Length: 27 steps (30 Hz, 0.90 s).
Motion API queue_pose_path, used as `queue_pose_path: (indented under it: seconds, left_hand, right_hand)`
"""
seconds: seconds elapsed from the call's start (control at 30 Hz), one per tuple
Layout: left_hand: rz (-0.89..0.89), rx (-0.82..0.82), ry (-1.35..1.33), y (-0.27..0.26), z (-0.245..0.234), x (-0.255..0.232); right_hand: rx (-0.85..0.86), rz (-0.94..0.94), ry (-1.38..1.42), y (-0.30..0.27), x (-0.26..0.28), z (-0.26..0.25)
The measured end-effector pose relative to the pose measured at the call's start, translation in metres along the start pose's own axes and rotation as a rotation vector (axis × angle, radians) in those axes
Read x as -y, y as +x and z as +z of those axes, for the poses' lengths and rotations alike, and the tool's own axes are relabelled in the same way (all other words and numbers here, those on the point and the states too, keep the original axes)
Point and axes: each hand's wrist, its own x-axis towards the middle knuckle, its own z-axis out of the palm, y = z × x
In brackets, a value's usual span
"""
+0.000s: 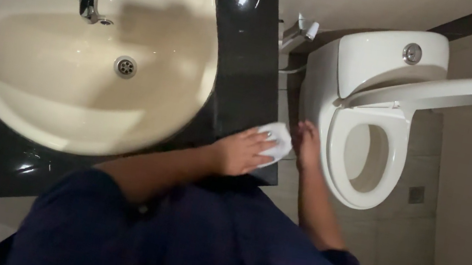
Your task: Cleaning a bathroom sink and the surrounding countertop area using a white cloth.
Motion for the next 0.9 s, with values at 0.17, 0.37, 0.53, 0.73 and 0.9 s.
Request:
queue_pose_path:
  seconds: [0.17, 0.37, 0.53, 0.73, 0.9]
  left_hand:
    - [0.032, -0.398, 0.148, -0.019, -0.02, 0.068]
    - [-1.11, 0.122, 0.459, -0.053, -0.116, 0.217]
    - [-0.983, -0.432, 1.009, -0.087, -0.1, 0.27]
    - [-0.854, -0.495, 0.462, 0.05, -0.042, 0.241]
    - [-0.577, -0.459, 0.34, 0.051, -0.042, 0.231]
  right_hand:
    - [0.11, -0.623, -0.502, 0.029, 0.075, 0.081]
    - [0.012, -1.036, -1.194, -0.007, 0.121, 0.212]
    - [0.0, -0.918, -1.166, -0.045, 0.141, 0.226]
    - [-0.002, -0.858, -1.197, -0.054, 0.153, 0.229]
    - [0.02, -0.922, -1.201, -0.047, 0.149, 0.225]
